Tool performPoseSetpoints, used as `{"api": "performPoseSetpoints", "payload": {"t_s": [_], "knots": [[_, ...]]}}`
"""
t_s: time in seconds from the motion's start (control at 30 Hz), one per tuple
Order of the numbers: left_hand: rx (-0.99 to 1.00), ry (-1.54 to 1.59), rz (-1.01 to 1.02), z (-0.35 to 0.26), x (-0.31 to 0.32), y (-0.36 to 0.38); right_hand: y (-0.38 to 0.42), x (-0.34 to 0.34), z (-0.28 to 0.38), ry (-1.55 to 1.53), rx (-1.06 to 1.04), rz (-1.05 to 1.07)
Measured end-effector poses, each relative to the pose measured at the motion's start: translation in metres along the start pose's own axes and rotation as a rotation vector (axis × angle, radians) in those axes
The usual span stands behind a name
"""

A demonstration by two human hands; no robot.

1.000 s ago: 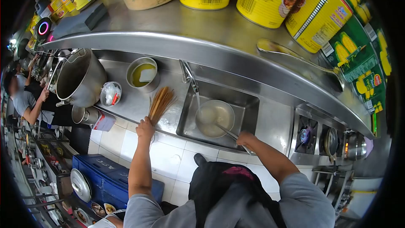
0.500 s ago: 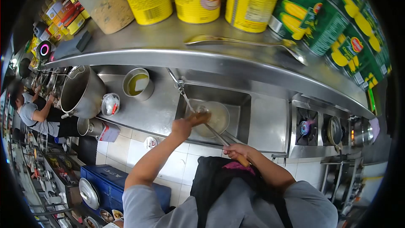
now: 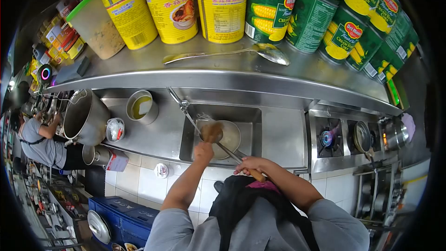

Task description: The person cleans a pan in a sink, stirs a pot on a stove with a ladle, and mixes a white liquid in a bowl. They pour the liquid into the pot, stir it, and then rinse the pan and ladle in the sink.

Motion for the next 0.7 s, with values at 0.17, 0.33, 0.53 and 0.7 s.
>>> {"api": "performPoseSetpoints", "payload": {"t_s": [0.17,0.33,0.53,0.7], "knots": [[0.103,-0.062,0.108,-0.015,-0.016,0.012,0.006,-0.004,0.006,0.124,-0.035,-0.129],[-0.027,0.085,-0.012,0.006,-0.018,0.03,0.005,-0.008,0.012,0.09,-0.075,-0.117],[-0.1,0.107,-0.049,0.038,0.002,0.015,0.009,-0.004,0.011,0.137,-0.096,-0.24],[-0.009,0.068,-0.003,0.017,0.006,0.008,0.009,-0.002,0.024,0.183,-0.101,-0.267]]}}
Point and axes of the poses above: each hand's wrist, its own y-axis away from the middle knuckle, its own x-axis out of the palm, z = x × y, the point moved 9 cm from there along -y, towards the middle knuckle, and after that the axes turned 12 degrees about x, right-handed, at the moved point
